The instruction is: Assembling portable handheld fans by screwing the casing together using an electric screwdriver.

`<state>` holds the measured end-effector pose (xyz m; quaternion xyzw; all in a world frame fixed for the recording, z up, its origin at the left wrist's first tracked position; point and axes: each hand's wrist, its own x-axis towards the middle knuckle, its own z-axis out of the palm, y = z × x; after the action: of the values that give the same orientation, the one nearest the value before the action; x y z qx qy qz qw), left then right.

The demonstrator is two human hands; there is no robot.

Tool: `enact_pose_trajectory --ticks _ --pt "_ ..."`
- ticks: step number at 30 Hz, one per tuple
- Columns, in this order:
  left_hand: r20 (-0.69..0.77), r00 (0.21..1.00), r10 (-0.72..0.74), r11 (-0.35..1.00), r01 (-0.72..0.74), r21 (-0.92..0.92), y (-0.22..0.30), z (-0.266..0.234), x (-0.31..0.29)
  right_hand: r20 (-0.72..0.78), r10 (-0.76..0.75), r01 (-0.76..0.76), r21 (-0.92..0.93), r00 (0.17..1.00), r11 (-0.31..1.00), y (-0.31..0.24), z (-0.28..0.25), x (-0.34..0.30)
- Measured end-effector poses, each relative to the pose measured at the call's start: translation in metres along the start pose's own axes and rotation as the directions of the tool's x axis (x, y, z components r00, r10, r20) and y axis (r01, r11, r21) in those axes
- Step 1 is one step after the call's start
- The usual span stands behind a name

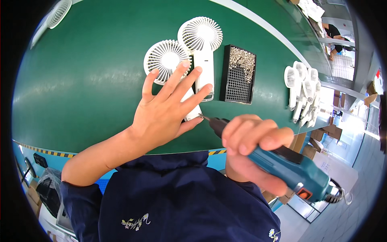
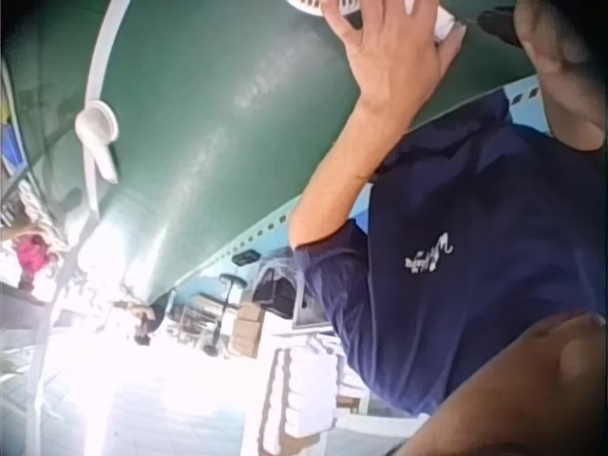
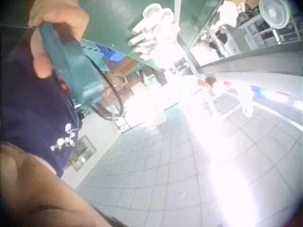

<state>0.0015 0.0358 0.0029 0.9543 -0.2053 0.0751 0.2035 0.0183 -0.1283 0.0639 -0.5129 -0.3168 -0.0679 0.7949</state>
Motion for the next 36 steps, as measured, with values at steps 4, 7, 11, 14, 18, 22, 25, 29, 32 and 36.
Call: enact_pose_trajectory --ticks 4,7,11,14,18,22,25,29,32,36 --pt "0.013 1.0 0.0 1.0 0.0 0.001 0.003 -0.004 0.001 -0.13 -0.117 0.122 0.029 0.985 0.992 -0.025 -0.037 0.019" --pt "0.019 1.0 -0.011 1.0 0.011 0.014 0.006 -0.002 0.004 -0.36 -0.312 0.264 -0.176 0.879 0.948 0.01 -0.07 0.041" --pt "0.004 1.0 -0.015 1.0 0.015 0.014 0.006 0.002 0.004 -0.435 -0.301 0.173 -0.309 0.848 0.935 0.028 -0.085 0.05" --pt "0.002 1.0 -0.016 1.0 0.016 0.007 0.007 0.002 0.005 -0.468 -0.329 0.166 -0.355 0.82 0.92 0.033 -0.079 0.056" --pt "0.006 1.0 -0.016 1.0 0.016 -0.003 0.008 0.0 0.006 -0.498 -0.3 0.136 -0.338 0.814 0.931 0.038 -0.083 0.057" --pt "0.005 1.0 -0.013 1.0 0.013 -0.011 0.006 -0.003 0.005 -0.494 -0.245 0.116 -0.277 0.834 0.954 0.039 -0.085 0.053" --pt "-0.011 1.0 -0.028 0.995 0.027 -0.1 0.004 -0.009 0.007 -0.458 -0.268 0.218 -0.16 0.848 0.963 0.013 -0.076 0.047" --pt "-0.271 0.961 0.045 0.943 -0.131 -0.307 0.003 -0.015 0.012 -0.318 -0.208 0.225 0.016 0.925 0.974 -0.018 -0.062 0.044" --pt "-0.267 0.963 0.049 0.879 -0.168 -0.447 0.003 -0.014 0.022 -0.283 -0.16 0.191 0.087 0.946 0.978 -0.028 -0.055 0.043" --pt "-0.355 0.935 0.023 0.716 -0.263 -0.647 0.008 -0.009 0.036 -0.291 -0.008 0.086 0.254 0.957 0.963 -0.03 -0.045 0.039"
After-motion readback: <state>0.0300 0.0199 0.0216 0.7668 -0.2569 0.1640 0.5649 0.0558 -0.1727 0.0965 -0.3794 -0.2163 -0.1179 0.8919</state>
